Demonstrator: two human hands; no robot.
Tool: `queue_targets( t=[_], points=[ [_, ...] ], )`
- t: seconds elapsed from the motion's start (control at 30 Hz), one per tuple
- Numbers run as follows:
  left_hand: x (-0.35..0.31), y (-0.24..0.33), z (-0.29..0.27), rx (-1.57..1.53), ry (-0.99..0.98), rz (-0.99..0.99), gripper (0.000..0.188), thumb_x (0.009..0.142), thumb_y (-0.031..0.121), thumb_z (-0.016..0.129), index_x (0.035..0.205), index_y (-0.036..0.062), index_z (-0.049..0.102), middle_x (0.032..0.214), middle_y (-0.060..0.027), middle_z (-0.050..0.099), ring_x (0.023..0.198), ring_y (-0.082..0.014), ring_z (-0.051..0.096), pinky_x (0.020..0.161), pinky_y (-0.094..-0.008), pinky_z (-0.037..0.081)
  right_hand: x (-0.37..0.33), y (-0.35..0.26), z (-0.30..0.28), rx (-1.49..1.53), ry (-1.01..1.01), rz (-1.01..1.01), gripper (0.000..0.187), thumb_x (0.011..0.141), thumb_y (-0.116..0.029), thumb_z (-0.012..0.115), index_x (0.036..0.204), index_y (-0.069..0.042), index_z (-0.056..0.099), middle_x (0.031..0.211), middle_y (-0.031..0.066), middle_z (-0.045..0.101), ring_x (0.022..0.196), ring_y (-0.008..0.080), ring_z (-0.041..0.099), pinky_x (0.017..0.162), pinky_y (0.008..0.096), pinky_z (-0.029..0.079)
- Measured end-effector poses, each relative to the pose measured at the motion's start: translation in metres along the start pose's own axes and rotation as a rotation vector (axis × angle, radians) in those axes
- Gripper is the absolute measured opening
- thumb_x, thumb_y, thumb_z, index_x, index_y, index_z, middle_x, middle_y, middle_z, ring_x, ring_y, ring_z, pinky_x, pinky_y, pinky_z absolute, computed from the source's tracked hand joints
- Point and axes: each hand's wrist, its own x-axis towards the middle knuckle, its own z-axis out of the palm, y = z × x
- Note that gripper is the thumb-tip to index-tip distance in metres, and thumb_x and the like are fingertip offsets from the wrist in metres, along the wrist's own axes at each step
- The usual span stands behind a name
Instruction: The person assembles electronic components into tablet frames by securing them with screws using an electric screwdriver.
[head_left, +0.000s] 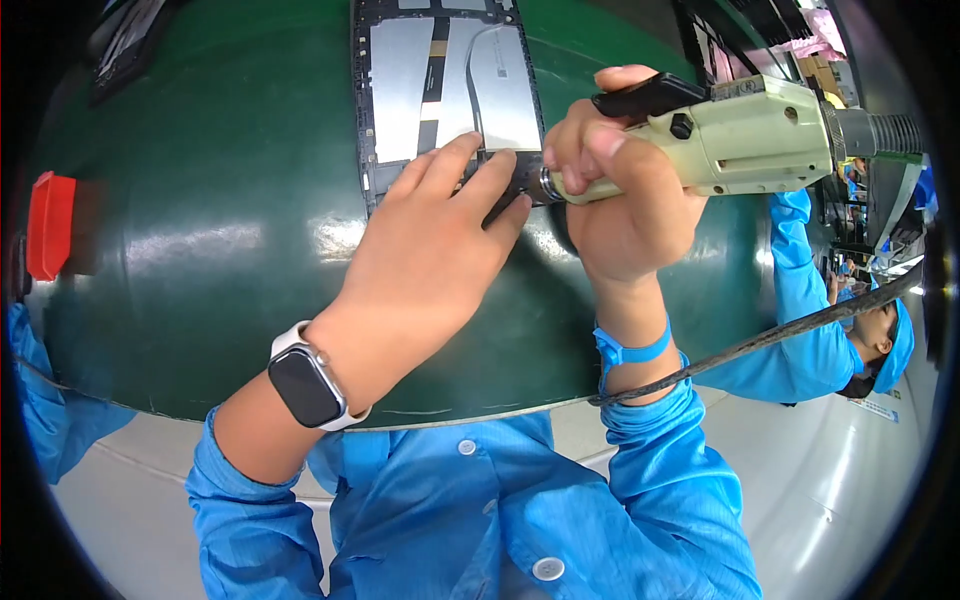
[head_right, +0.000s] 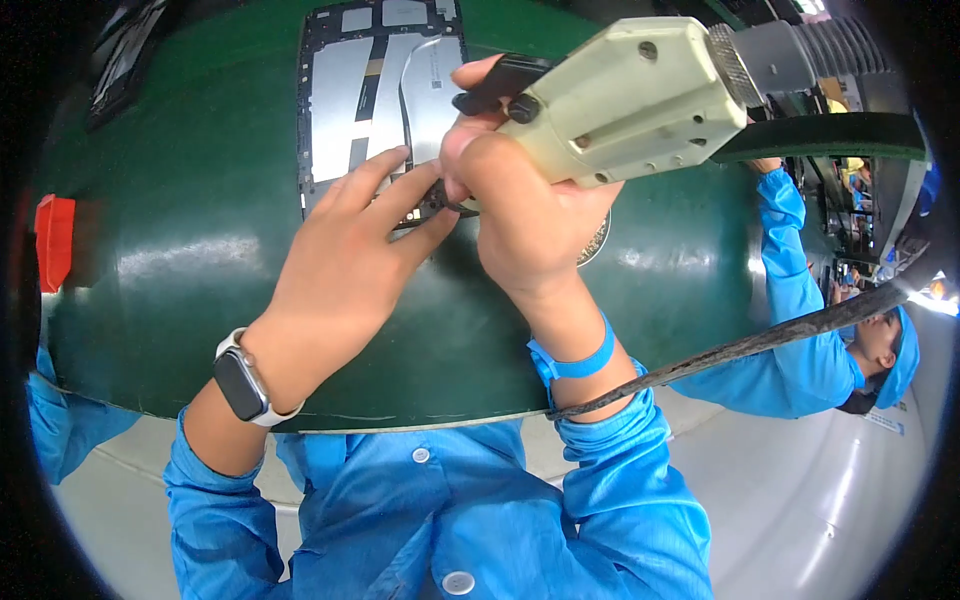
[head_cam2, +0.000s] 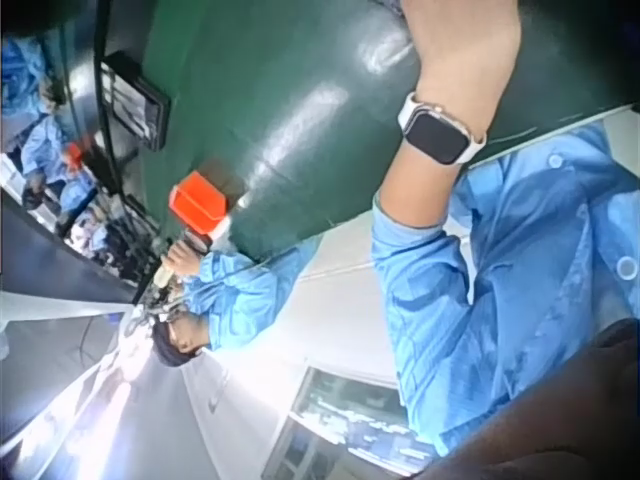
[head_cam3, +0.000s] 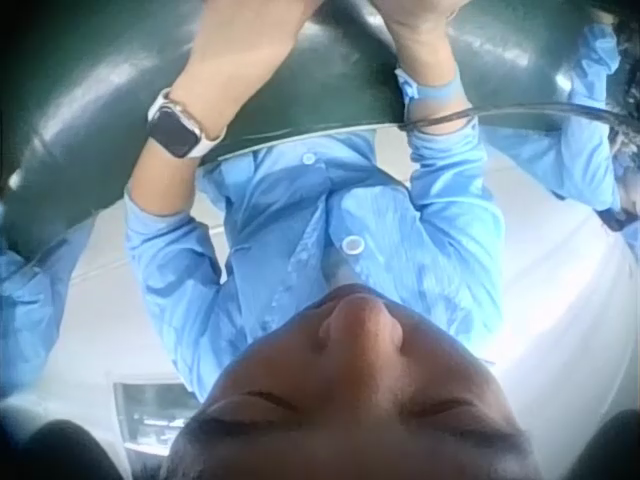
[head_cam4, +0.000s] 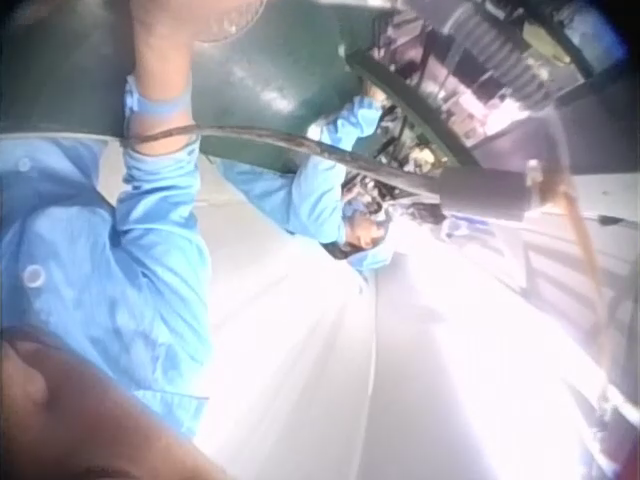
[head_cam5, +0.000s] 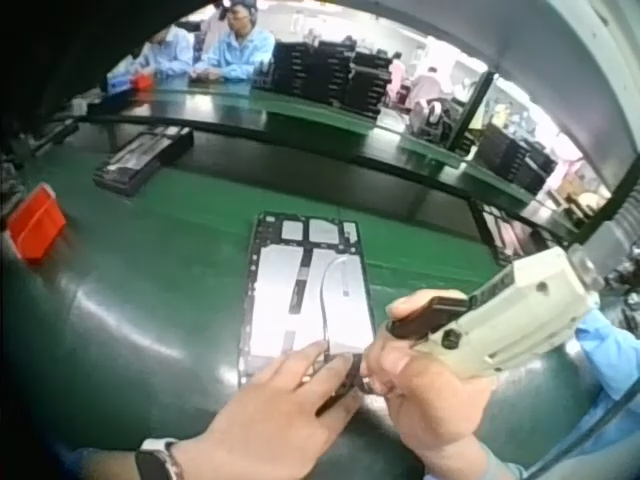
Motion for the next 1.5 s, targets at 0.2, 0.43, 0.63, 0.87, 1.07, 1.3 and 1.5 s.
queue_targets(
  t=[0.2, 0.43, 0.63, 0.87, 1.07, 1.3, 1.5],
  points=[
    [0.002, 0.001, -0.001, -0.046, -0.006, 0.001, 0.028, 0.085, 0.013, 0.058, 0.108, 0.0023, 0.071, 0.127, -0.0142, 0.058, 0.126, -0.0333, 0.048, 0.105, -0.0424, 0.041, -0.002, -0.001, 0.004, -0.054, 0.029, 0.048, 0.032, 0.08, -0.004, 0.051, 0.11, 0.008, 0.055, 0.061, 0.0092, 0.049, 0.052, 0.0157, 0.045, 0.056, 0.0337, 0.042],
    [0.003, -0.002, -0.003, -0.073, 0.007, -0.006, 0.026, 0.087, 0.013, 0.059, 0.107, 0.0042, 0.072, 0.126, -0.0124, 0.059, 0.125, -0.0317, 0.049, 0.104, -0.041, 0.042, -0.001, 0.002, 0.004, -0.058, 0.009, 0.049, 0.03, 0.079, -0.001, 0.051, 0.108, 0.007, 0.054, 0.062, 0.0092, 0.05, 0.052, 0.0155, 0.045, 0.055, 0.0333, 0.042],
    [0.003, -0.004, -0.004, -0.083, -0.054, -0.009, 0.033, 0.079, 0.01, 0.065, 0.112, 0.0105, 0.071, 0.132, -0.009, 0.054, 0.127, -0.0333, 0.047, 0.1, -0.045, 0.045, -0.005, 0.007, 0.005, -0.06, 0.023, 0.029, 0.029, 0.078, 0.0, 0.052, 0.106, 0.007, 0.055, 0.063, 0.0085, 0.051, 0.051, 0.0157, 0.045, 0.054, 0.0337, 0.043],
    [0.01, -0.027, -0.013, -0.346, 0.002, 0.092, 0.044, 0.066, 0.008, 0.079, 0.109, 0.0066, 0.071, 0.119, -0.0096, 0.061, 0.116, -0.0307, 0.055, 0.092, -0.0414, 0.05, 0.0, 0.0, 0.007, -0.021, 0.077, 0.035, 0.03, 0.078, -0.001, 0.053, 0.107, 0.008, 0.056, 0.065, 0.0094, 0.053, 0.05, 0.0152, 0.046, 0.053, 0.0334, 0.044],
    [0.01, -0.02, 0.007, -0.12, 0.196, 0.046, 0.023, 0.07, 0.011, 0.079, 0.093, 0.006, 0.074, 0.106, -0.0045, 0.064, 0.104, -0.0245, 0.058, 0.085, -0.0368, 0.051, 0.002, -0.023, -0.023, 0.143, 0.083, -0.132, 0.031, 0.077, 0.008, 0.055, 0.108, 0.01, 0.058, 0.07, 0.0095, 0.059, 0.053, 0.0139, 0.053, 0.048, 0.0269, 0.045],
    [0.012, -0.03, 0.008, -0.301, 0.249, 0.025, 0.011, 0.074, 0.007, 0.075, 0.083, 0.0008, 0.073, 0.102, -0.0075, 0.069, 0.095, -0.0254, 0.061, 0.082, -0.0341, 0.052, -0.003, -0.017, -0.054, 0.057, 0.127, -0.151, 0.029, 0.077, 0.008, 0.058, 0.106, 0.01, 0.06, 0.072, 0.009, 0.061, 0.053, 0.0133, 0.054, 0.049, 0.0263, 0.045],
    [0.034, -0.026, -0.012, -0.27, 0.062, -0.042, 0.013, 0.073, 0.001, 0.073, 0.086, -0.0024, 0.073, 0.099, -0.0105, 0.069, 0.092, -0.0288, 0.063, 0.08, -0.0353, 0.053, -0.005, -0.02, -0.041, -0.123, 0.178, -0.108, 0.03, 0.077, 0.004, 0.056, 0.107, 0.01, 0.058, 0.067, 0.009, 0.055, 0.052, 0.0153, 0.05, 0.052, 0.0307, 0.044]
  ],
)
